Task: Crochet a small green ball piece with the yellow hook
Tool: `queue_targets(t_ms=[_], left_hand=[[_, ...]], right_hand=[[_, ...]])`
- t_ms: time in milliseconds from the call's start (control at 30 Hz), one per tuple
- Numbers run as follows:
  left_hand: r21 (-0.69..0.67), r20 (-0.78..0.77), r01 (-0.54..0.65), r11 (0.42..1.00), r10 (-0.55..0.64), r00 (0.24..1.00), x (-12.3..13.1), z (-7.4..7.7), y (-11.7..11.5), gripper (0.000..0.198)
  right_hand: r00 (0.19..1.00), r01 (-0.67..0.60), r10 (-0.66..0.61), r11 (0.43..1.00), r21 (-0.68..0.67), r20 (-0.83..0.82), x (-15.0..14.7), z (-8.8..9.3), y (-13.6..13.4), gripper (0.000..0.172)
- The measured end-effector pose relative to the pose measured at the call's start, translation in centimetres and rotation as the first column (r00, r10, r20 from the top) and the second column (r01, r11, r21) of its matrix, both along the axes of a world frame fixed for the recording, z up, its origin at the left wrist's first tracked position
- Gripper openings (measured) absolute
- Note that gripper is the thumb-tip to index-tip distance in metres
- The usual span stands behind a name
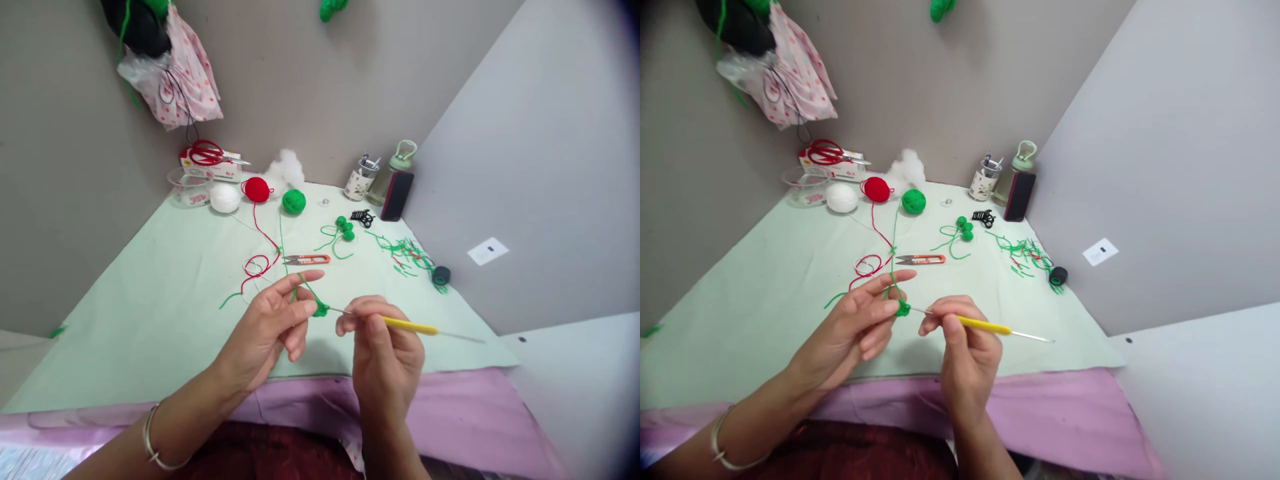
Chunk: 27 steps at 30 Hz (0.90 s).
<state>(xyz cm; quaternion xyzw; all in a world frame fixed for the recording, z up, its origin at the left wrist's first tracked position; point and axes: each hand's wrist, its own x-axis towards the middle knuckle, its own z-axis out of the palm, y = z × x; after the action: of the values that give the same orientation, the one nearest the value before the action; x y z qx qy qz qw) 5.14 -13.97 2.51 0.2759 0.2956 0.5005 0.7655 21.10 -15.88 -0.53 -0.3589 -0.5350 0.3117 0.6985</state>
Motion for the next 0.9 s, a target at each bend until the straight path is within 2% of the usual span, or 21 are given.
queue_targets(t_ms=[67,133,233,333,433,500,567,667,767,833,900], left_hand=[[0.032,-0.013,-0.031,0.999,0.032,0.999,0.1,0.0,-0.1,0.044],[0.083,-0.043,-0.028,0.996,0.032,0.999,0.3,-0.4,-0.2,0.043],[0.156,-0.096,0.031,0.987,-0.016,0.995,0.7,-1.2,-0.5,0.041],[0.176,-0.127,0.007,0.984,0.016,0.992,1.0,-1.7,-0.8,0.041],[0.140,-0.101,-0.042,0.989,0.056,0.993,1.1,-1.7,-0.9,0.048],[0.060,-0.040,0.002,0.998,0.001,0.999,1.0,-1.7,-0.7,0.048],[-0.039,0.034,0.072,0.997,-0.071,0.997,0.7,-1.6,-0.3,0.044],[-0.085,0.083,0.068,0.994,-0.061,0.995,0.4,-1.4,0.2,0.032],[0.031,0.034,-0.009,0.999,0.008,0.999,0.6,-1.4,0.2,0.026],[0.113,-0.028,-0.019,0.993,0.023,0.999,0.9,-1.7,-0.1,0.029],[0.140,-0.069,-0.014,0.990,0.024,0.997,1.1,-1.9,-0.4,0.034]], right_hand=[[0.993,-0.056,0.052,0.998,-0.037,-0.106,-0.1,0.0,0.3,0.018],[0.993,-0.068,0.063,0.997,-0.044,-0.103,-0.1,-0.1,0.5,0.018],[0.997,-0.049,0.049,0.999,0.007,0.052,-0.2,-0.3,0.6,0.016],[0.982,0.004,-0.018,0.997,0.075,0.188,-0.4,-0.4,0.3,0.021],[0.918,0.091,-0.153,0.979,0.182,0.366,-0.5,-0.8,0.0,0.030],[0.845,0.130,-0.266,0.944,0.304,0.465,-0.4,-1.2,0.0,0.037],[0.834,0.149,-0.298,0.932,0.329,0.464,-0.1,-1.2,0.2,0.035],[0.956,0.119,-0.146,0.986,0.120,0.253,0.4,-0.7,0.7,0.021],[0.999,-0.008,0.008,1.000,0.000,0.038,0.4,-0.2,1.0,0.020],[0.997,-0.049,0.049,0.999,-0.002,0.062,0.1,-0.2,1.0,0.017],[0.992,-0.037,0.036,0.999,0.011,0.118,0.0,-0.4,0.9,0.017]])
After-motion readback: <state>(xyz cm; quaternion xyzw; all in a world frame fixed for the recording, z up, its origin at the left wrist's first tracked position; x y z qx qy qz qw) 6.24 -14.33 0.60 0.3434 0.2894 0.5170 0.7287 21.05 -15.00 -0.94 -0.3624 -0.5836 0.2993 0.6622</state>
